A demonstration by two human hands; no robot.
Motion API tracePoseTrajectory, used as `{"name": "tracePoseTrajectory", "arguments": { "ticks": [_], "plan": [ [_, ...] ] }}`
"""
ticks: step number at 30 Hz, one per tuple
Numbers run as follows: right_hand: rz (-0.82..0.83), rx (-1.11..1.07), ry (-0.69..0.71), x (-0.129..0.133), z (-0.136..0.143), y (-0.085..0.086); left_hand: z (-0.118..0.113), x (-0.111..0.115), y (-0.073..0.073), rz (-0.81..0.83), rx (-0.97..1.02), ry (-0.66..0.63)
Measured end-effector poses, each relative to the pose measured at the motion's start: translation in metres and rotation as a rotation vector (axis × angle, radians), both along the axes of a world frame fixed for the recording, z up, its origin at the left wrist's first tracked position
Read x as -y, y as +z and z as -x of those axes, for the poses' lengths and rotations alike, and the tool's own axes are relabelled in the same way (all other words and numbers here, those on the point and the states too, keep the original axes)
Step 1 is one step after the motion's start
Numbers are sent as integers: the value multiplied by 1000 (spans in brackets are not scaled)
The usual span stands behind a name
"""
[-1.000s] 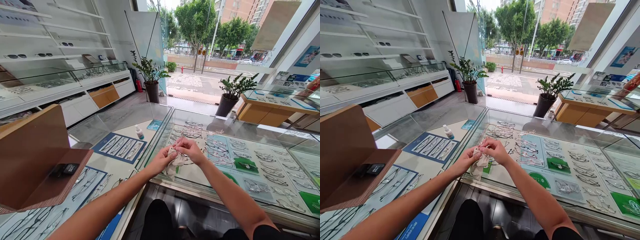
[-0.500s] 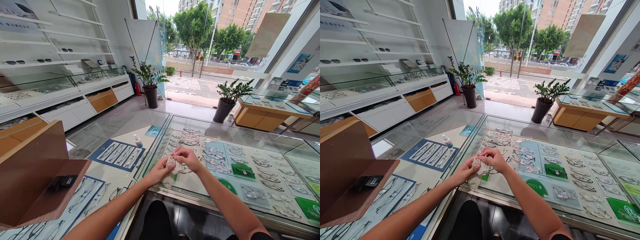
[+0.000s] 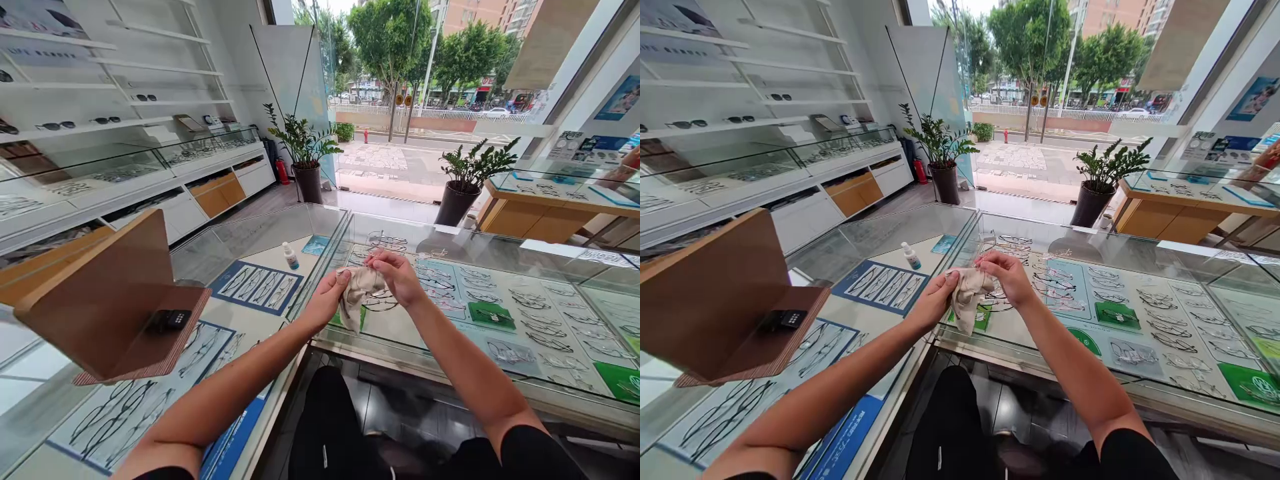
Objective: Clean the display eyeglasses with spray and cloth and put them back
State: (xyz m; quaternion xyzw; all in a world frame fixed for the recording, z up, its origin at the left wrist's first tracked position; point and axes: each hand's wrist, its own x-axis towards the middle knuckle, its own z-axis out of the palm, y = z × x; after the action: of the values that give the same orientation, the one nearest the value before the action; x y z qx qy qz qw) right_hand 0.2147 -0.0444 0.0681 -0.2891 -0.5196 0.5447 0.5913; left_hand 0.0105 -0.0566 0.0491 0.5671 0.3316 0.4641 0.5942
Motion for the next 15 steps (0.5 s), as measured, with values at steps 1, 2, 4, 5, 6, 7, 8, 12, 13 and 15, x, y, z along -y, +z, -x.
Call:
{"name": "tracePoseTrajectory", "arguments": {
  "ticks": [1, 2, 4, 5, 6, 7, 8, 12, 13, 15],
  "plan": [
    [4, -19, -30, 5, -4, 7, 2, -1, 4, 15, 33, 48],
    [8, -30, -52, 12, -8, 12, 4, -3, 7, 34, 57, 94],
    [16, -39, -69, 28, -16, 21, 11, -8, 11, 77, 61, 174],
    [17, -40, -65, 37, -19, 25, 15, -11, 12, 91, 38, 203],
    [16, -41, -55, 46, -23, 27, 21, -15, 11, 91, 2, 233],
    [13, -39, -45, 55, -27, 28, 26, -19, 9, 76, -46, 266],
    [10, -33, -37, 64, -30, 30, 32, -22, 6, 49, -111, 300],
    [16, 12, 5, 95, -39, 35, 51, -30, -11, -25, -417, 392],
    [19, 27, 24, 102, -40, 37, 54, -27, -14, -37, -455, 417],
    [33, 70, 72, 114, -44, 41, 54, -15, -16, -129, -496, 467]
  ]
}}
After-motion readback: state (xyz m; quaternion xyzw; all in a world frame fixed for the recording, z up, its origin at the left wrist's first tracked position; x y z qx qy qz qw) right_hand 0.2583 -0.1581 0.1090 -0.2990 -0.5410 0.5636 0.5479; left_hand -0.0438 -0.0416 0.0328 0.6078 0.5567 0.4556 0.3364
